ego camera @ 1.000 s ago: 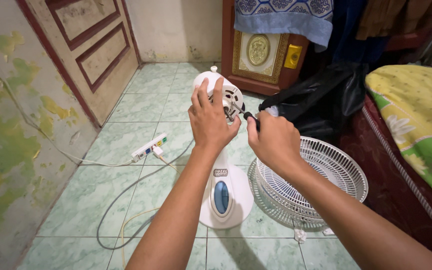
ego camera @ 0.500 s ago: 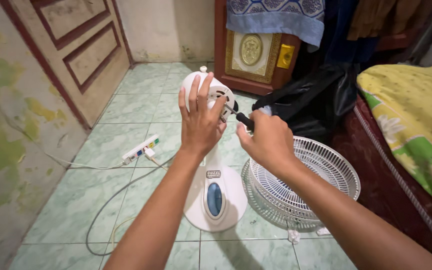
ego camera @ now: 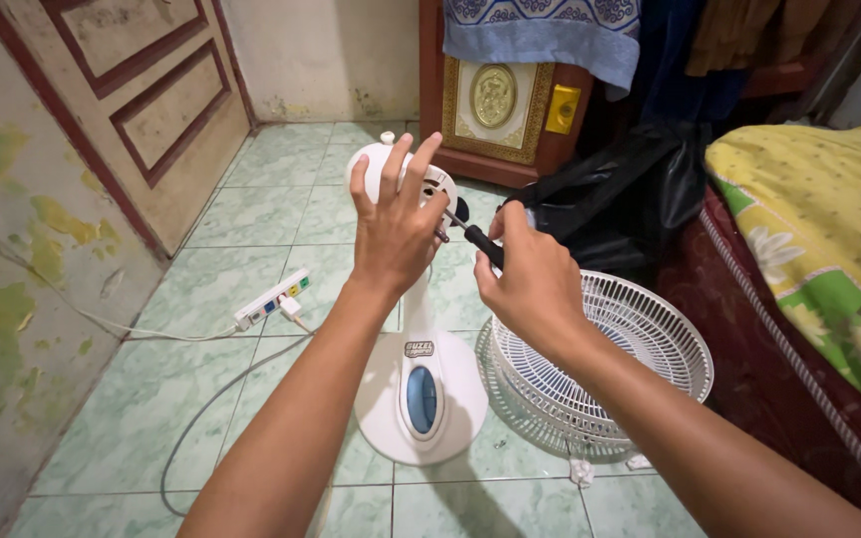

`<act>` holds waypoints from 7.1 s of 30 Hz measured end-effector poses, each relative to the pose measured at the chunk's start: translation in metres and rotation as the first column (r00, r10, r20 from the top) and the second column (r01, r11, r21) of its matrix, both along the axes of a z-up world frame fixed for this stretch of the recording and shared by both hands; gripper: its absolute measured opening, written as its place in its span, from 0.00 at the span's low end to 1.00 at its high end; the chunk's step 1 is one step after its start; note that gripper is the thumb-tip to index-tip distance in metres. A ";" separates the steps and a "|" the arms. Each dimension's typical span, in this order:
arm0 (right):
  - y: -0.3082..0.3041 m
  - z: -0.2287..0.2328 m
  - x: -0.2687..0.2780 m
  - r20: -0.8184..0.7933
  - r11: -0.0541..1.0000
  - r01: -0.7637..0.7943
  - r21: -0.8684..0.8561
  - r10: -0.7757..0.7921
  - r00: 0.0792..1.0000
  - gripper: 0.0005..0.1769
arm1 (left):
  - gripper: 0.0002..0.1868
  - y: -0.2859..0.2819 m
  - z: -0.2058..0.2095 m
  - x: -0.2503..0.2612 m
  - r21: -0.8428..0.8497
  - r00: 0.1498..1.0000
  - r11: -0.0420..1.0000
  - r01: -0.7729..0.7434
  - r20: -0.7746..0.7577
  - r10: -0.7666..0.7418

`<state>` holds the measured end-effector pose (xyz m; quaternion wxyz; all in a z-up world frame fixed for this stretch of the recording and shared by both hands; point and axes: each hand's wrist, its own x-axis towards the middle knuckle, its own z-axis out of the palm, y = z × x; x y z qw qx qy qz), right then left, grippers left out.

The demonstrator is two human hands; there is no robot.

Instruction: The person removes the front grille of a white pedestal fan by hand, then uses a screwdriver to loosen and remove screws from the rear motor housing. The fan remains partially disassembled with the grille set aside and the motor housing exposed.

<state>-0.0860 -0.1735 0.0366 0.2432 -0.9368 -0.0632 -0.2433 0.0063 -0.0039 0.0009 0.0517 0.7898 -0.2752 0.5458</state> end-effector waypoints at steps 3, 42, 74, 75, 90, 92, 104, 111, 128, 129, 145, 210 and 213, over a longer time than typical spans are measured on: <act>-0.002 -0.003 0.003 0.095 0.998 -0.050 0.044 0.046 0.994 0.20 | 0.10 -0.002 -0.001 0.003 0.003 1.000 1.000 -0.011 0.022 0.011; -0.004 -0.003 0.006 0.118 1.000 -0.022 0.017 0.020 0.993 0.18 | 0.09 -0.003 0.004 0.004 0.048 0.999 0.998 -0.037 -0.022 0.038; -0.017 -0.005 -0.001 0.147 0.996 -0.014 0.088 0.001 0.989 0.14 | 0.05 -0.008 0.010 0.000 0.243 0.990 0.970 -0.005 0.139 -0.030; -0.018 -0.005 -0.002 0.128 0.997 0.004 0.083 -0.014 0.992 0.14 | 0.05 -0.009 0.010 -0.001 0.246 0.988 0.969 -0.003 0.147 -0.034; -0.066 -0.060 -0.039 0.229 0.975 -0.076 0.211 0.026 0.973 0.13 | 0.06 -0.051 -0.021 -0.058 0.489 0.971 0.855 0.172 0.063 -0.232; -0.074 -0.078 -0.045 0.086 0.958 -0.004 0.288 -0.022 0.996 0.13 | 0.06 -0.068 -0.033 -0.070 0.465 0.967 0.856 0.226 -0.002 -0.255; -0.098 -0.216 -0.089 -0.333 0.911 0.137 0.388 0.000 0.943 0.12 | 0.05 -0.079 -0.182 -0.124 -0.166 0.589 0.977 0.132 -0.780 -0.212; -0.099 -0.262 -0.090 -0.457 0.954 0.112 0.278 0.029 0.889 0.12 | 0.03 -0.074 -0.259 -0.126 -0.264 0.326 0.945 -0.194 -0.926 -0.192; -0.087 -0.265 -0.080 -0.580 0.988 0.143 0.061 -0.081 0.810 0.10 | 0.04 -0.092 -0.303 -0.105 -0.294 0.412 0.935 -0.199 -0.891 -0.192; -0.086 -0.265 -0.080 -0.601 0.987 0.150 0.050 -0.090 0.794 0.10 | 0.04 -0.092 -0.304 -0.106 -0.296 0.423 0.939 -0.176 -0.884 -0.199; -0.087 -0.259 -0.084 -0.569 0.985 0.161 0.057 -0.100 0.817 0.10 | 0.11 -0.080 -0.294 -0.120 -0.433 0.444 0.899 -0.071 -0.820 -0.360; 0.031 -0.044 -0.004 0.106 0.972 -0.058 0.229 0.034 0.994 0.11 | 0.55 0.013 -0.021 -0.029 -0.472 0.935 0.874 0.116 -0.244 -0.256; 0.031 -0.041 -0.005 0.057 0.965 -0.046 0.259 0.033 0.998 0.11 | 0.55 0.013 -0.021 -0.028 -0.466 0.941 0.877 0.112 -0.235 -0.245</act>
